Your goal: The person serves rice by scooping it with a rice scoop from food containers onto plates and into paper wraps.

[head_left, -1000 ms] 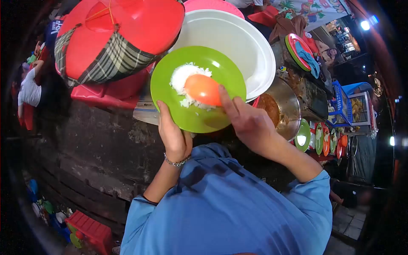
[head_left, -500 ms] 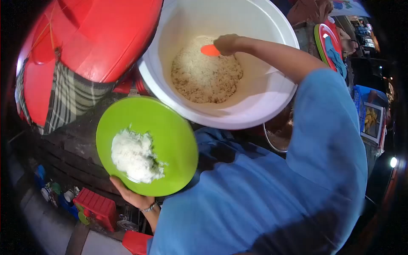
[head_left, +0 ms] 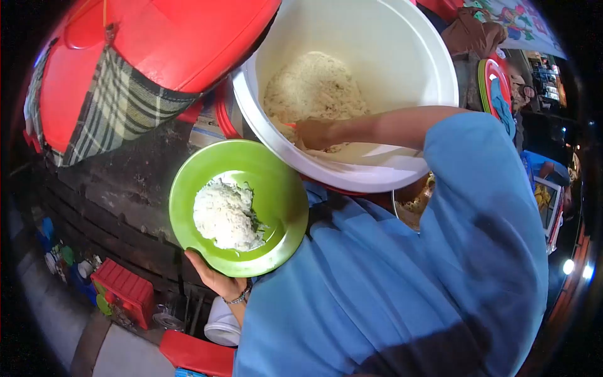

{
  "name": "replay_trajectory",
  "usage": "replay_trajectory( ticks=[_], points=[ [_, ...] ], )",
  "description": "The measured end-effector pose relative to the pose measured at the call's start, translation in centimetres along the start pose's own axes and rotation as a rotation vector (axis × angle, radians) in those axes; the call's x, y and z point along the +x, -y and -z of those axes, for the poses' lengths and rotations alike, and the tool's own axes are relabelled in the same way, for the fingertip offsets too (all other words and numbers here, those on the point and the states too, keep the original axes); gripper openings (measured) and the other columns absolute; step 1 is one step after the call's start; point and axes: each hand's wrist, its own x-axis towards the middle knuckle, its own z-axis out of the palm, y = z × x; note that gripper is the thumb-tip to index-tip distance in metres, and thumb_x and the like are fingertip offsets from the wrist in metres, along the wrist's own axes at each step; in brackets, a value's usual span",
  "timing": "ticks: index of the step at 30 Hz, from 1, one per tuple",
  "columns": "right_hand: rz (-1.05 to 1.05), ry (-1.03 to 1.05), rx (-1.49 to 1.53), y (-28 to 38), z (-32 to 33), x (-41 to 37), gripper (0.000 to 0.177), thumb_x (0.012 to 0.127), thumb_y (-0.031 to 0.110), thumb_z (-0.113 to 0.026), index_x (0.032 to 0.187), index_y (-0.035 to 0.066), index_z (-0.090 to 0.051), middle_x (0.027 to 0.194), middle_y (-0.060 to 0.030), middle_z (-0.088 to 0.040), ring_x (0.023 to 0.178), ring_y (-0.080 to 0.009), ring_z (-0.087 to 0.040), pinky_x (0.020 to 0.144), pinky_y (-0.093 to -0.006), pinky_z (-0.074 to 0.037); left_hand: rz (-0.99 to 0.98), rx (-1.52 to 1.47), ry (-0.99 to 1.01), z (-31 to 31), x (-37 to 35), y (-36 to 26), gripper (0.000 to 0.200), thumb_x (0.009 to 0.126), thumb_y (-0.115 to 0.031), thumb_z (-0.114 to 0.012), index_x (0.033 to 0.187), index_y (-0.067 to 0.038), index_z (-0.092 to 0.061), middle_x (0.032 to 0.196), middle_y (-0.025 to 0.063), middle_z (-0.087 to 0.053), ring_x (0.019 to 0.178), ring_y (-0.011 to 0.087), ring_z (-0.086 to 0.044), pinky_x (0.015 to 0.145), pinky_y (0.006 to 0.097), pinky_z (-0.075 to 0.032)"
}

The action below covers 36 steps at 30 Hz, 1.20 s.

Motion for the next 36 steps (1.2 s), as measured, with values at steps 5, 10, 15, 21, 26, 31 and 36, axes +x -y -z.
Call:
replay_trajectory(
  ticks=[5,10,15,21,26,31,36],
  points=[
    [-0.124,-0.036,0.247,2.9,5.5,-10.3,0.024,0.086,0.010,-0.048,0.101,-0.006,-0.057,0.090,-0.0216,-0.063,0.087,-0.0331,-0.062,0.075,-0.0420,-0.048,0.014,-0.008,0.084,1.4,0.6,-0.4,0.053,0.101,-0.042,-0.033,0.139,-0.005,-0.036,0.138,0.0087,-0.044,0.120,0.0216,-0.048,0.102,0.0369,-0.039],
    [-0.155,0.007,0.779,3.3,9.9,-22.1,0.012,0.093,0.013,-0.051,0.090,0.004,-0.057,0.061,0.0070,-0.037,0.051,-0.0030,-0.035,0.044,-0.0211,-0.027,-0.092,0.046,0.278,-0.4,0.1,-0.9,0.053,0.102,-0.041,-0.029,0.141,-0.004,-0.032,0.139,0.0107,-0.042,0.120,0.0235,-0.048,0.103,0.0376,-0.039],
    [-0.189,-0.402,0.668,7.1,11.0,-29.5,0.020,0.093,0.020,-0.055,0.079,0.005,-0.053,0.062,0.0053,-0.042,0.052,-0.0040,-0.040,0.047,-0.0225,-0.031,0.024,-0.084,0.527,-4.5,-0.8,-1.5,0.053,0.102,-0.040,-0.028,0.141,-0.004,-0.030,0.139,0.0108,-0.042,0.125,0.0231,-0.044,0.105,0.0374,-0.036],
    [-0.193,-0.830,0.107,13.2,7.9,-29.0,0.034,0.094,0.019,-0.045,0.123,0.001,-0.048,0.102,-0.0245,-0.063,0.093,-0.0387,-0.063,0.083,-0.0428,-0.048,0.129,-0.110,0.702,-8.7,-1.1,1.1,0.051,0.102,-0.039,-0.030,0.140,-0.006,-0.035,0.139,0.0090,-0.044,0.125,0.0227,-0.045,0.105,0.0370,-0.035],
    [-0.483,-0.972,-0.222,19.6,0.9,-24.0,0.059,0.085,0.006,-0.046,0.141,0.002,-0.029,0.096,-0.0217,-0.057,0.076,-0.0392,-0.062,0.068,-0.0455,-0.051,0.110,-0.129,0.729,-10.4,-2.4,1.0,0.053,0.102,-0.040,-0.030,0.140,-0.004,-0.034,0.137,0.0088,-0.045,0.124,0.0212,-0.045,0.104,0.0352,-0.037],
    [-0.390,-1.155,-0.353,20.6,-0.5,-24.9,0.060,0.081,0.005,-0.049,0.138,-0.003,-0.033,0.088,-0.0161,-0.056,0.062,-0.0267,-0.063,0.050,-0.0371,-0.050,0.136,-0.106,0.691,-10.7,-2.8,0.4,0.053,0.102,-0.041,-0.030,0.139,-0.004,-0.035,0.135,0.0088,-0.046,0.121,0.0212,-0.048,0.102,0.0356,-0.039],
    [-0.342,-1.096,-0.453,20.2,-1.2,-26.5,0.062,0.078,0.006,-0.053,0.139,0.002,-0.036,0.079,-0.0078,-0.053,0.059,-0.0192,-0.061,0.048,-0.0324,-0.049,0.163,-0.164,0.716,-11.8,-2.6,0.5,0.049,0.102,-0.039,-0.031,0.136,-0.004,-0.039,0.134,0.0080,-0.049,0.120,0.0212,-0.050,0.101,0.0361,-0.041]
  ],
)
